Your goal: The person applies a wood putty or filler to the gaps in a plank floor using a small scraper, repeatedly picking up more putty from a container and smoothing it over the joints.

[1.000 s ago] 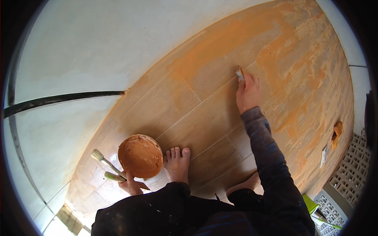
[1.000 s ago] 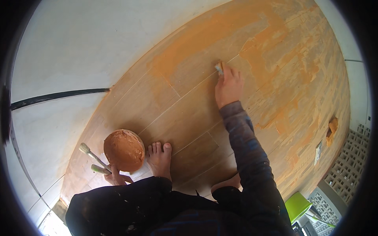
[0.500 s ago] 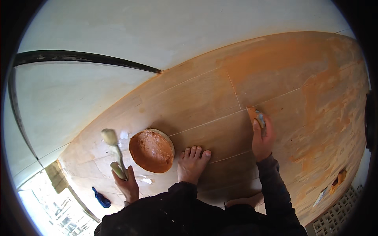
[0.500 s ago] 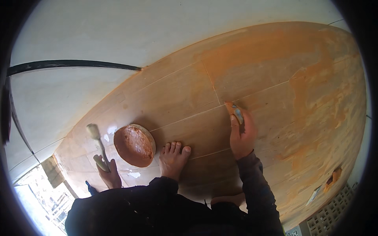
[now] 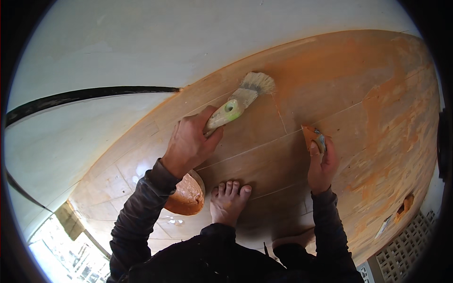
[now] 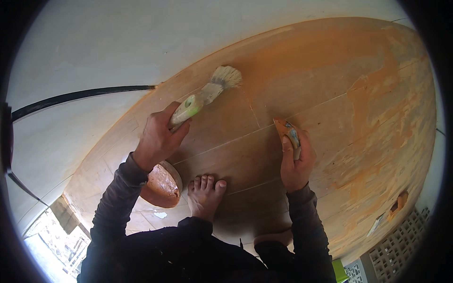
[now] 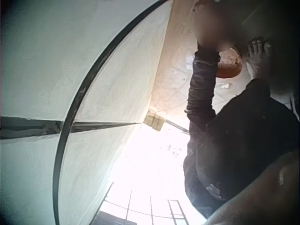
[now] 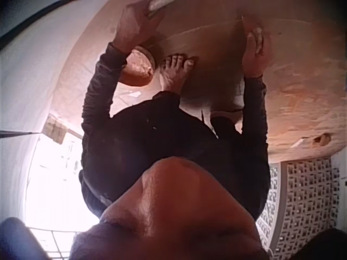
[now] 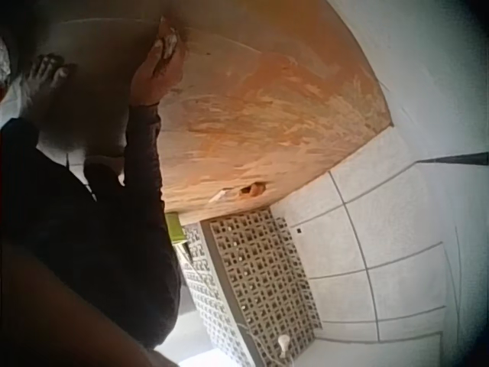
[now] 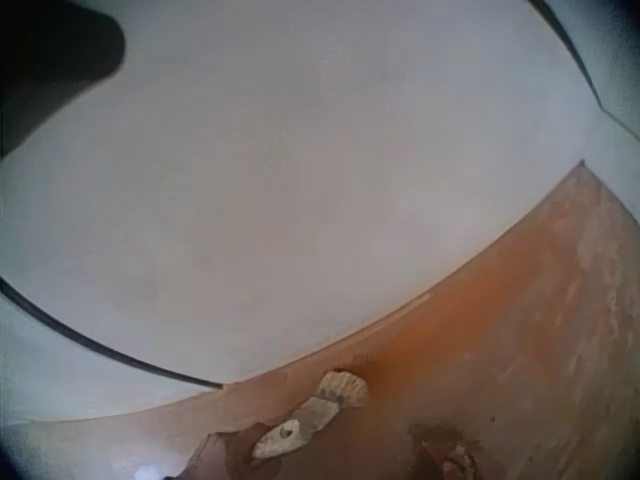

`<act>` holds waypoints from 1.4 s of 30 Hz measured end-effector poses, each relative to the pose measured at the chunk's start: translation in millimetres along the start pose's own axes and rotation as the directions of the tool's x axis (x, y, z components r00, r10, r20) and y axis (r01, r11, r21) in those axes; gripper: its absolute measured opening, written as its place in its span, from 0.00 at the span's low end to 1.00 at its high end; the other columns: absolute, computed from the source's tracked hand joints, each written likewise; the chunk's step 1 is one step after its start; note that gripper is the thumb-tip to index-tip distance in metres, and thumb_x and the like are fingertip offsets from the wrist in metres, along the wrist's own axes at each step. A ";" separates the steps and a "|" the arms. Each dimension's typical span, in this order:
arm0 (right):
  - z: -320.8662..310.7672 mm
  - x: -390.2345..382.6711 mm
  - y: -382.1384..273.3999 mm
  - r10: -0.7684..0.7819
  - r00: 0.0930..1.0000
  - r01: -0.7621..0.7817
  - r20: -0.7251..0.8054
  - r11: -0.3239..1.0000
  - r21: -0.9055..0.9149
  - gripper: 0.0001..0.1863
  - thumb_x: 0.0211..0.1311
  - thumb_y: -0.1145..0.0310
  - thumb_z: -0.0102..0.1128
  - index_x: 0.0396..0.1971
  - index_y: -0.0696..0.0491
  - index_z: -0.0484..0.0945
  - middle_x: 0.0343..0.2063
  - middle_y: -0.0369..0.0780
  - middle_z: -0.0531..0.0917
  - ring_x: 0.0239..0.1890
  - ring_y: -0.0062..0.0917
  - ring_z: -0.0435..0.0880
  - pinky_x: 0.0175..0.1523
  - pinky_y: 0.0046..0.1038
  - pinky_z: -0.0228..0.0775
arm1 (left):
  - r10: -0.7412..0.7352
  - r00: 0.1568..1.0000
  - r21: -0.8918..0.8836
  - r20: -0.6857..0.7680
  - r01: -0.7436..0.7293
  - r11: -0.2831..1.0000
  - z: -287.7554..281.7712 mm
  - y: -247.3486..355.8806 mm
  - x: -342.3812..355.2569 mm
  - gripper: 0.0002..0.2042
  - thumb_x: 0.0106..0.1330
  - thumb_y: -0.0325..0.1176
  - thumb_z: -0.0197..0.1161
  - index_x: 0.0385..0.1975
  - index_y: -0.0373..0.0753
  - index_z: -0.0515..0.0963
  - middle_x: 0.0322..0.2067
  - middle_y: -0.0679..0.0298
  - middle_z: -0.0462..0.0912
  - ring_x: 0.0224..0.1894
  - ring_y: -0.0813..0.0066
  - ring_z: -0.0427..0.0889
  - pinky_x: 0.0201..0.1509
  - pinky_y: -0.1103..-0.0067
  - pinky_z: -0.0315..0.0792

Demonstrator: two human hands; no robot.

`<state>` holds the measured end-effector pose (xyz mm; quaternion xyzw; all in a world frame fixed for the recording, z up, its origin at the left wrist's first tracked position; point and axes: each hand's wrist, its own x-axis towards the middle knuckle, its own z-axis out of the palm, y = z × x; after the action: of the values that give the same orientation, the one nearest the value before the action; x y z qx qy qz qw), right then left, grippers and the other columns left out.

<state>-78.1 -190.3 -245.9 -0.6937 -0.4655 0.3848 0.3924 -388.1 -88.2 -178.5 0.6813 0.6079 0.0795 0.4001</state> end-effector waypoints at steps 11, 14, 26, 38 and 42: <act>-4.1 -0.3 1.7 -0.086 0.996 0.086 -0.026 0.996 0.001 0.12 0.72 0.73 0.57 0.51 0.61 0.78 0.37 0.38 0.80 0.37 0.20 0.77 0.46 0.22 0.70 | -0.474 0.819 0.144 -0.323 0.537 0.831 -108.3 -136.5 -234.9 0.11 0.71 0.29 0.62 0.48 0.31 0.78 0.23 0.64 0.77 0.22 0.77 0.69 0.27 0.74 0.65; 2.6 -6.8 -0.9 -0.085 0.996 0.085 -0.014 0.996 0.019 0.12 0.73 0.72 0.58 0.51 0.61 0.77 0.38 0.37 0.80 0.38 0.19 0.77 0.47 0.22 0.70 | -0.670 0.679 -0.370 -0.302 0.564 0.738 -100.7 -128.9 -290.9 0.16 0.74 0.31 0.59 0.57 0.31 0.77 0.26 0.73 0.73 0.26 0.87 0.68 0.30 0.84 0.64; -2.8 -1.4 -8.9 -0.126 0.992 0.126 -0.010 0.992 -0.019 0.12 0.74 0.69 0.59 0.50 0.61 0.77 0.39 0.37 0.81 0.41 0.20 0.77 0.50 0.23 0.70 | -0.233 0.861 -0.112 -0.451 0.205 0.972 -58.1 -101.9 -299.6 0.20 0.77 0.49 0.57 0.43 0.34 0.71 0.43 0.58 0.76 0.45 0.67 0.74 0.52 0.71 0.70; -13.6 -11.3 -16.4 -0.123 0.991 0.119 -0.060 0.991 -0.063 0.13 0.71 0.72 0.60 0.51 0.61 0.79 0.41 0.41 0.82 0.41 0.25 0.80 0.49 0.26 0.72 | -0.071 0.948 -0.749 -0.309 -0.197 0.633 -1.5 -33.6 -54.1 0.13 0.76 0.27 0.61 0.56 0.33 0.74 0.52 0.56 0.79 0.53 0.67 0.84 0.63 0.72 0.77; -19.5 -17.5 -11.6 -0.091 0.992 0.085 -0.083 0.994 -0.071 0.13 0.71 0.73 0.60 0.51 0.60 0.80 0.42 0.42 0.82 0.42 0.26 0.80 0.50 0.26 0.72 | 0.023 0.939 -0.728 -0.343 -0.281 0.625 24.7 -42.0 -2.8 0.12 0.73 0.26 0.64 0.54 0.32 0.76 0.53 0.54 0.81 0.53 0.65 0.85 0.62 0.71 0.80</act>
<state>-69.3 -207.5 -224.8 -0.7013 -0.4909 0.3212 0.4050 -406.2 -104.3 -220.9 0.4752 0.5090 0.4665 0.5454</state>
